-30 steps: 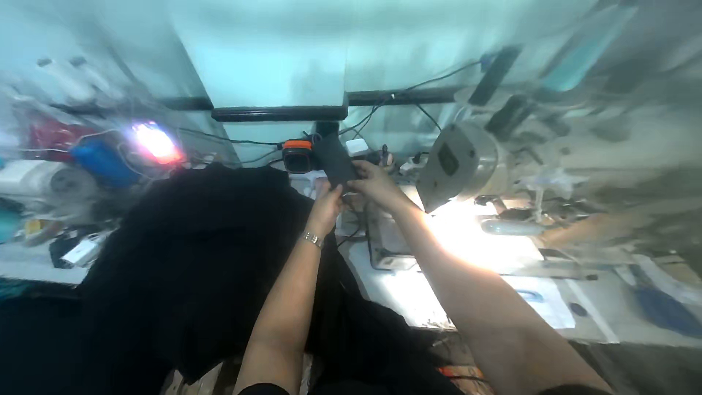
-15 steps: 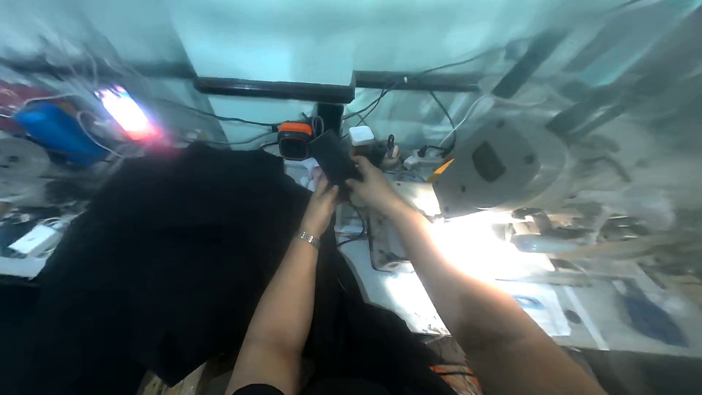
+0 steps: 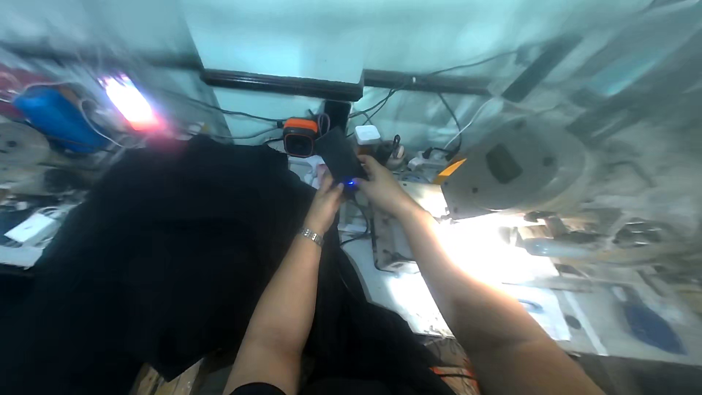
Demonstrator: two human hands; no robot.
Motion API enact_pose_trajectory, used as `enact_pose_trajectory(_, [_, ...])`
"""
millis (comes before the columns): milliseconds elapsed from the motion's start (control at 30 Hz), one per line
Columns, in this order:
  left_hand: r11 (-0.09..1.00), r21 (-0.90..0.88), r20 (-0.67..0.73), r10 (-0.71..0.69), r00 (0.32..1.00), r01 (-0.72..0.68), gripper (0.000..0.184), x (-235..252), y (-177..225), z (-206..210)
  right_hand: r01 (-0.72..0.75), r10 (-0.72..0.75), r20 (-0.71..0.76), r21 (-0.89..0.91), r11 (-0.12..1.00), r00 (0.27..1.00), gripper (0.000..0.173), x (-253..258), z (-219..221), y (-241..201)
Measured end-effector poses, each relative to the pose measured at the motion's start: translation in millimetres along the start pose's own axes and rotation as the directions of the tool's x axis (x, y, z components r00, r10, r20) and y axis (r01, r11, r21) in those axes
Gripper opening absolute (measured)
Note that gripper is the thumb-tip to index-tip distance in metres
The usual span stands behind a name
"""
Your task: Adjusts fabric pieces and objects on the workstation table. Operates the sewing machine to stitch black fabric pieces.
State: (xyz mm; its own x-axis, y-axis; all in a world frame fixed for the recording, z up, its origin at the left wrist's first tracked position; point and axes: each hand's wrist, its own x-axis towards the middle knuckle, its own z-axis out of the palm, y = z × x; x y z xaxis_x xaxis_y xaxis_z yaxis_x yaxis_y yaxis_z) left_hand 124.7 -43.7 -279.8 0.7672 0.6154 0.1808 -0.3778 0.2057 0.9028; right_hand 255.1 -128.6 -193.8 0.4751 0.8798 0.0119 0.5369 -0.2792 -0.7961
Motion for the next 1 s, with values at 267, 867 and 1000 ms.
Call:
enact_pose_trajectory(267, [1.0,0.009,0.002,-0.008,1.0,0.008,0.042,1,-1,-1,0.002,-0.004,0.024,0.071,0.997,1.0,0.057,2,-2,5])
enact_pose_trajectory(867, [0.981,0.113,-0.133,-0.142,0.981,0.157,0.045,4,-2,2,0.132,-0.109,-0.24,0.081,0.988,0.965,0.046,5,-3,13])
enact_pose_trajectory(1000, [0.974,0.08,-0.177,-0.193,0.965,0.21,0.043,7,-2,2,0.12,-0.093,-0.256,0.09,0.989,0.962,0.042,5,-5,10])
